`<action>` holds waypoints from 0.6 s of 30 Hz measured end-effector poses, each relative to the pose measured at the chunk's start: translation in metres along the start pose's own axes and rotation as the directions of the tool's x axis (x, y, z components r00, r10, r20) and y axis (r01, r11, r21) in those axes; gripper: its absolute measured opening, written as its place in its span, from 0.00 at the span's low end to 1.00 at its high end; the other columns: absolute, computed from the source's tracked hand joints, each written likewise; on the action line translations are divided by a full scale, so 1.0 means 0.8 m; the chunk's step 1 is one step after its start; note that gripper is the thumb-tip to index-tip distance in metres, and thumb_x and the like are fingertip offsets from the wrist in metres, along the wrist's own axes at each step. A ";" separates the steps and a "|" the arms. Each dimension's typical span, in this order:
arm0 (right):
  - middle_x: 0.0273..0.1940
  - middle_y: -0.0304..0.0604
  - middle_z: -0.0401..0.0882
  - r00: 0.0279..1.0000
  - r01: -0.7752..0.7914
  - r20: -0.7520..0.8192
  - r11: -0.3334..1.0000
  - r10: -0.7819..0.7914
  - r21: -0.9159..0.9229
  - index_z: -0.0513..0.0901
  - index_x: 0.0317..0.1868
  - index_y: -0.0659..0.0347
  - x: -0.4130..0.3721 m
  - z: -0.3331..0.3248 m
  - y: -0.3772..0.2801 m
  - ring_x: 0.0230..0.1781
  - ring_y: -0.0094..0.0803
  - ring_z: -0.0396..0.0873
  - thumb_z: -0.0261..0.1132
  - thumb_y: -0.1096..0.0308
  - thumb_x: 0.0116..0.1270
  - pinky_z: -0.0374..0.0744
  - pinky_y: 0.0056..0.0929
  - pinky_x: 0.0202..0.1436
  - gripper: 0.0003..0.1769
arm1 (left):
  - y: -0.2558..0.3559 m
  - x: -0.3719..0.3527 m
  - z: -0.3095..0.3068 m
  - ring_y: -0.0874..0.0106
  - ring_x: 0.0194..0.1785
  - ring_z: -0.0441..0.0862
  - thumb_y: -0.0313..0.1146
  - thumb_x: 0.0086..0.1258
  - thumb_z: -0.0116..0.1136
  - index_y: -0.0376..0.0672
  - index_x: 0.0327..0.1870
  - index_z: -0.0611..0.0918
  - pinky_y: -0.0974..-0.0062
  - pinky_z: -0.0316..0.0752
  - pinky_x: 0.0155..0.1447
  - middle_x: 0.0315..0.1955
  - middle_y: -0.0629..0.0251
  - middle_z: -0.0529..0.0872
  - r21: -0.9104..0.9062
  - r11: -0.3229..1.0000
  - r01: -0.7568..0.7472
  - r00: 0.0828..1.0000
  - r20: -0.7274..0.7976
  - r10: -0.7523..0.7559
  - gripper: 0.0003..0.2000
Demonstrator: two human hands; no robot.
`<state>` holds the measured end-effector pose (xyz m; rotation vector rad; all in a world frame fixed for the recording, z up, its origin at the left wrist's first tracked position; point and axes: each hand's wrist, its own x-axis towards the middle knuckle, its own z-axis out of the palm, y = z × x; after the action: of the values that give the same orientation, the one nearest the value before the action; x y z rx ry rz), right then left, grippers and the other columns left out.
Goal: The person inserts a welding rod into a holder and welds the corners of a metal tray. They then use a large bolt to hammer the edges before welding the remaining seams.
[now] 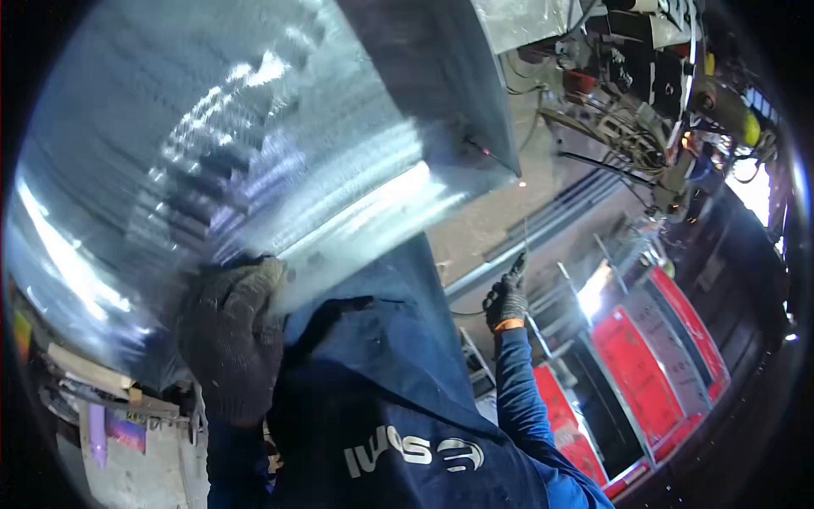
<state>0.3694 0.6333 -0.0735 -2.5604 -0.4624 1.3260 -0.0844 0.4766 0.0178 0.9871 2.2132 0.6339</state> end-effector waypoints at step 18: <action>0.23 0.40 0.75 0.975 0.190 -0.080 0.967 -0.206 -0.171 0.79 0.59 0.44 0.013 0.019 -0.017 0.21 0.38 0.75 0.53 0.55 0.78 0.73 0.48 0.23 0.15 | -0.036 0.046 0.014 0.55 0.45 0.85 0.34 0.60 0.71 0.40 0.49 0.87 0.59 0.78 0.53 0.43 0.57 0.88 -0.240 0.967 -0.081 0.979 0.164 0.122 0.16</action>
<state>0.3601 0.6504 -0.0854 -2.6095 -0.8150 1.1317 -0.1093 0.4901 -0.0210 0.9991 1.8933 0.7992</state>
